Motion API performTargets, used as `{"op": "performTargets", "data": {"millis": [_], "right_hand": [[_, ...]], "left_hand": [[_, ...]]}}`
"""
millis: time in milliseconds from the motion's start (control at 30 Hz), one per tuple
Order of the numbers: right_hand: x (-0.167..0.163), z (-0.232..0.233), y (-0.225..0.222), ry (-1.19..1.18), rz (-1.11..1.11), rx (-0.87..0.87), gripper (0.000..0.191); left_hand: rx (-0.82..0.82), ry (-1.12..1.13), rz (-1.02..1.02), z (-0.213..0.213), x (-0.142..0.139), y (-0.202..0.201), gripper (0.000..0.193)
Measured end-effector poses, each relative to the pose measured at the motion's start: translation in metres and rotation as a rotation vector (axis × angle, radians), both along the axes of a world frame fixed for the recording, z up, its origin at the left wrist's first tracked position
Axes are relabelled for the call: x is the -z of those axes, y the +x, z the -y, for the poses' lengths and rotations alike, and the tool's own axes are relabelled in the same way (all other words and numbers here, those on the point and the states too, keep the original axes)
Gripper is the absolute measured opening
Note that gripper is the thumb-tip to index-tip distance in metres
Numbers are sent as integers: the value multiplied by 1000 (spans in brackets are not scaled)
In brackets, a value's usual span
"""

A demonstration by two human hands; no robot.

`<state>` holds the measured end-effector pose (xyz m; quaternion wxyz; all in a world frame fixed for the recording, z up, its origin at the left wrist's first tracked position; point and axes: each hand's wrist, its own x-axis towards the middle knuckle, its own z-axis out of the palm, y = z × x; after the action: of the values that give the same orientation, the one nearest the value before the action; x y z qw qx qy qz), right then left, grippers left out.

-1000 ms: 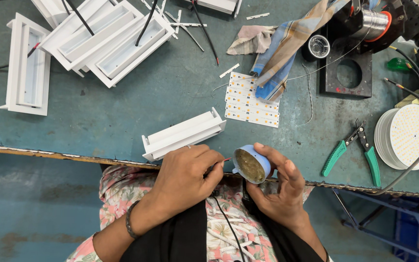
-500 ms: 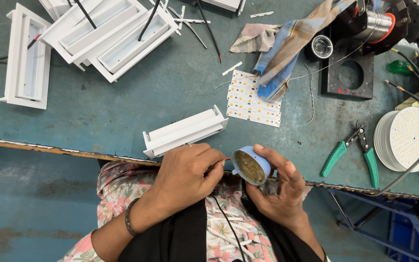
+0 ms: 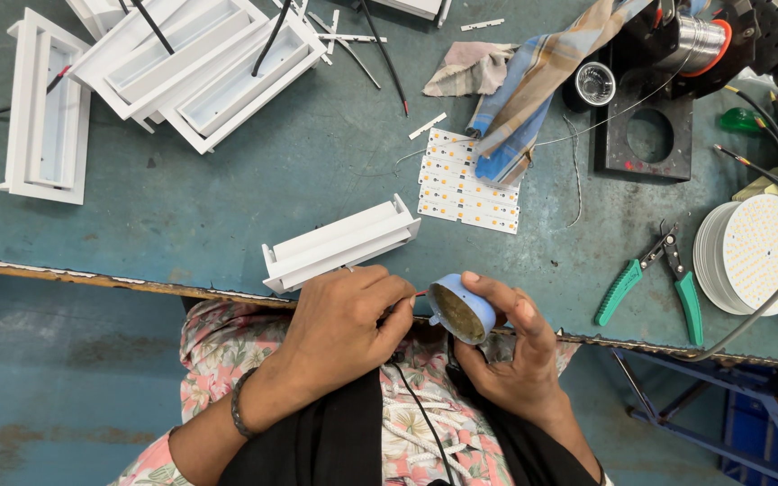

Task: The person solders wires to LED strip modules using a soldering iron and solder wire. They repeatedly dip the wire ends into a small container of flux, then solder each wire to the LED strip contacts. Completed units are placed aside on the workbench.

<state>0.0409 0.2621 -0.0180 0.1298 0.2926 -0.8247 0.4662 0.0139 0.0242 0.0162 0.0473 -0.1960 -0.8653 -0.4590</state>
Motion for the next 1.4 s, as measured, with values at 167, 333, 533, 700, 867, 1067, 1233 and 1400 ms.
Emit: {"op": "performTargets", "data": {"millis": [167, 333, 533, 700, 867, 1067, 1233, 1400], "right_hand": [[-5, 1, -1, 37, -31, 17, 111], [-9, 1, -2, 107, -74, 57, 111], [-7, -1, -2, 126, -62, 67, 111], [1, -5, 0, 31, -4, 85, 109], [10, -30, -4, 34, 27, 281, 106], [13, -72, -17, 34, 97, 596, 101], [0, -86, -33, 118, 146, 758, 97], [-6, -56, -39, 201, -162, 740, 61]], "left_hand": [[-13, -2, 4, -1, 0, 0, 9], [-17, 5, 1, -1, -2, -1, 8], [-26, 8, 9, 0, -1, 1, 8], [-32, 41, 12, 0, -4, 0, 9], [-23, 82, 85, 1, -7, 0, 10], [-17, 227, 150, 3, -5, 4, 12], [2, 272, 256, -10, 17, -1, 11], [-47, 264, 82, -21, 42, -8, 9]]}}
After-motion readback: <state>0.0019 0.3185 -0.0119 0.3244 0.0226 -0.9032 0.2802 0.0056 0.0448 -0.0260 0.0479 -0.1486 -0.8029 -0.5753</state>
